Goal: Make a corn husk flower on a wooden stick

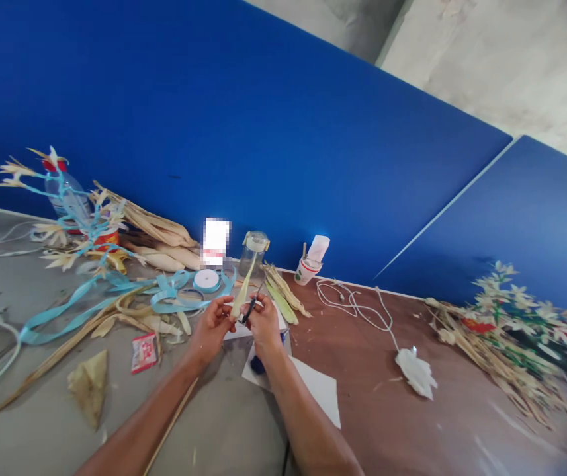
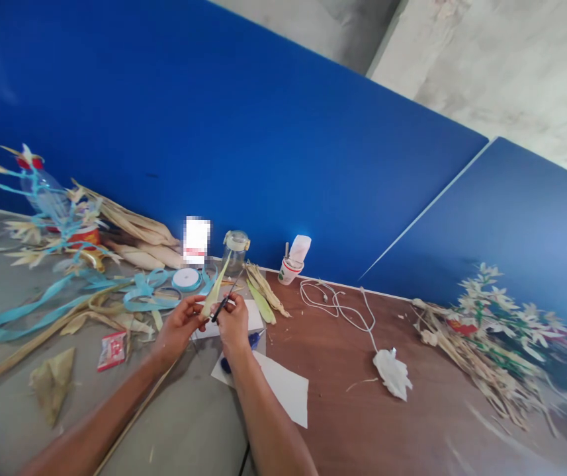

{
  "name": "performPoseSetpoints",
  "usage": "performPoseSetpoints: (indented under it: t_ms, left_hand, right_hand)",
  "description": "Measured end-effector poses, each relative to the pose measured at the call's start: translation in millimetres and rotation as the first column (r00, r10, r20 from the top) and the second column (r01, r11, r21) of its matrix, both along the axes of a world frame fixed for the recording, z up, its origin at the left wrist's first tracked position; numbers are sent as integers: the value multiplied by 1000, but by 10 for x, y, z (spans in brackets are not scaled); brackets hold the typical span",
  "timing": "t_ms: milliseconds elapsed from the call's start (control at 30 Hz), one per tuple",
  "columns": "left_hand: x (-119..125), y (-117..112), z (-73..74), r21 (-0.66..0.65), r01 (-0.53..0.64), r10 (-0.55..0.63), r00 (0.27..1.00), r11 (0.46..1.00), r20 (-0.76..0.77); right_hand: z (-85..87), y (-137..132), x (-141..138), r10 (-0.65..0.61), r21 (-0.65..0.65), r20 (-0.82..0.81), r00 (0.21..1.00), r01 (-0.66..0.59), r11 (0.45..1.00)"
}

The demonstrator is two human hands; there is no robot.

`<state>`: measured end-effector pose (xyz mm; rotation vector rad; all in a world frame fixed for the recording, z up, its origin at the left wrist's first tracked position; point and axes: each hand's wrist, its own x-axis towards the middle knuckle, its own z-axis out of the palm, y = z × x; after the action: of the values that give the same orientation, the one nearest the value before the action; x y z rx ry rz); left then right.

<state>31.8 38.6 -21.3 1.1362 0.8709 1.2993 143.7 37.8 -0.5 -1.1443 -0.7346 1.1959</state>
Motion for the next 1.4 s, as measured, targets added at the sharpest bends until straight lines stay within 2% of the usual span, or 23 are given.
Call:
performPoseSetpoints:
  t_ms: [133,267,433,500,600,700,1167,1400]
  left_hand:
    - [-8,7,3,-61,-27,32,995,998,90]
    - [-31,29,-46,-168,-90,119,977,982,175]
    - [-46,45,-91,-163,-178,186,982,970,30]
    - [-36,38,-86,-180,-175,184,982,968,38]
    - [-12,17,-68,-209,-105,139,978,972,154]
    - [4,7,-67,-181,-47,82,977,982,194]
    - [3,43,-50,-287,-167,241,940,943,244]
    - [-8,35,-36,-277,-162,233,941,947,246]
  right_hand:
    - [-5,6,7,-28,6,-21,999,28,1000]
    - [-10,16,19,-64,5,-44,997,64,998]
    - [-5,8,22,-34,2,-78,996,35,999]
    - [-5,6,21,-23,-3,-89,996,23,1000]
    - [-11,8,20,-16,-11,-98,995,15,1000]
    - [-15,10,19,-9,-8,-96,995,8,1000]
    - [5,-5,23,-13,4,-93,996,13,1000]
    - [12,-8,16,-15,-13,-80,997,14,1000]
